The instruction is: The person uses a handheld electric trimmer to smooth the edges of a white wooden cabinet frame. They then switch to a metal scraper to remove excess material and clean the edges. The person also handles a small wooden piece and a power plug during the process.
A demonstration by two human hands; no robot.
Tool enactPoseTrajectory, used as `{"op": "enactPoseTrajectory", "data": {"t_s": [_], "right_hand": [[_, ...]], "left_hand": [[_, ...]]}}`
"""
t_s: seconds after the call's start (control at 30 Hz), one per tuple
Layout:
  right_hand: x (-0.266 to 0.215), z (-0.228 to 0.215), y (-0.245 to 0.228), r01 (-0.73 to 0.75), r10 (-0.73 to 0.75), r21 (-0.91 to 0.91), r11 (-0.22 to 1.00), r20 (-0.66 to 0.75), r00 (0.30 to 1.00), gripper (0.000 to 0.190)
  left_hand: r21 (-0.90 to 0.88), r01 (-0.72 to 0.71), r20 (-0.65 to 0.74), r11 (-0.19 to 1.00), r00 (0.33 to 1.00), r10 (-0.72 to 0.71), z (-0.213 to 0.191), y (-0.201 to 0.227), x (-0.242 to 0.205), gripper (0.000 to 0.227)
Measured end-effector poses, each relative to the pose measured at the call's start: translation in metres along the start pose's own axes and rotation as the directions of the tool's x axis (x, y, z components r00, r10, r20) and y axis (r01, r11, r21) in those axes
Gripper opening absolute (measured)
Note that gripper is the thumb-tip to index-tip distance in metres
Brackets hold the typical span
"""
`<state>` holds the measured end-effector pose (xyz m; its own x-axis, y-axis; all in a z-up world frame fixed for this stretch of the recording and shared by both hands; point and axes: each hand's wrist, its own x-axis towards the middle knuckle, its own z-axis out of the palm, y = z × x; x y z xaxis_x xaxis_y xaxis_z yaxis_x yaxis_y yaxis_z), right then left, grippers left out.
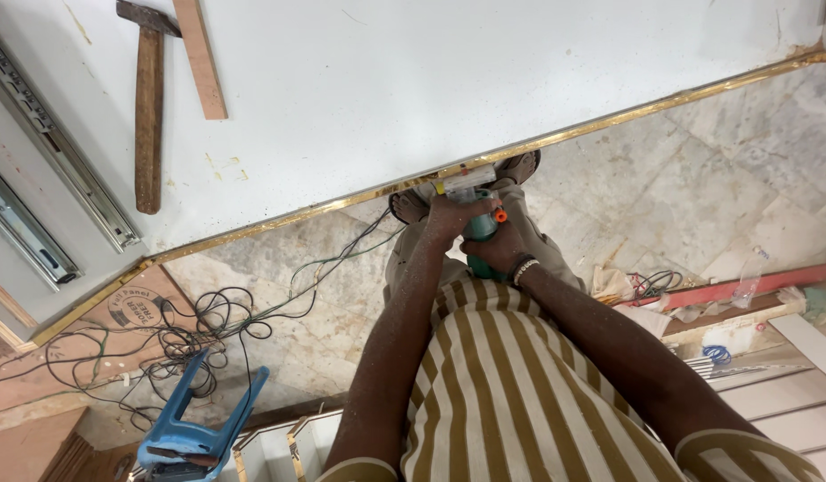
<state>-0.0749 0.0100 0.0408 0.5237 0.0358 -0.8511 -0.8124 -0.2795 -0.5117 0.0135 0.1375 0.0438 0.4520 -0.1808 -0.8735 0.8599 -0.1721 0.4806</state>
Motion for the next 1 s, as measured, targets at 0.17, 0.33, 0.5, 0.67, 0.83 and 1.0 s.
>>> {"op": "enactPoseTrajectory", "data": {"t_s": [0.17,0.33,0.5,0.67,0.83,1.0], "right_hand": [[0.0,-0.001,0.001,-0.072,0.074,-0.075,0.995,0.024,0.997,0.062],[-0.001,-0.017,0.004,0.018,-0.017,0.038,0.999,-0.018,1.0,0.064],[-0.009,-0.059,-0.003,0.06,-0.063,-0.043,0.997,-0.069,0.996,0.077],[0.003,-0.087,0.025,-0.088,0.087,0.051,0.995,0.022,0.996,0.075],[0.015,-0.115,0.06,-0.156,0.156,-0.034,0.987,-0.023,0.988,0.07],[0.016,-0.155,0.079,-0.107,0.108,-0.056,0.993,0.026,0.994,0.058]], "left_hand": [[0.09,0.109,-0.058,0.99,0.993,-0.104,-0.003,-0.001,0.004,0.067],[0.111,0.102,-0.048,0.989,0.994,-0.097,0.014,-0.008,0.016,0.074],[0.197,0.143,-0.054,0.97,0.989,-0.135,0.046,-0.012,0.036,0.08],[0.159,0.149,-0.029,0.976,0.989,-0.147,0.083,-0.01,0.049,0.08],[0.17,0.064,-0.003,0.983,0.998,-0.065,0.121,-0.004,0.058,0.073],[0.206,0.102,-0.013,0.973,0.995,-0.102,0.156,-0.005,0.066,0.068]]}}
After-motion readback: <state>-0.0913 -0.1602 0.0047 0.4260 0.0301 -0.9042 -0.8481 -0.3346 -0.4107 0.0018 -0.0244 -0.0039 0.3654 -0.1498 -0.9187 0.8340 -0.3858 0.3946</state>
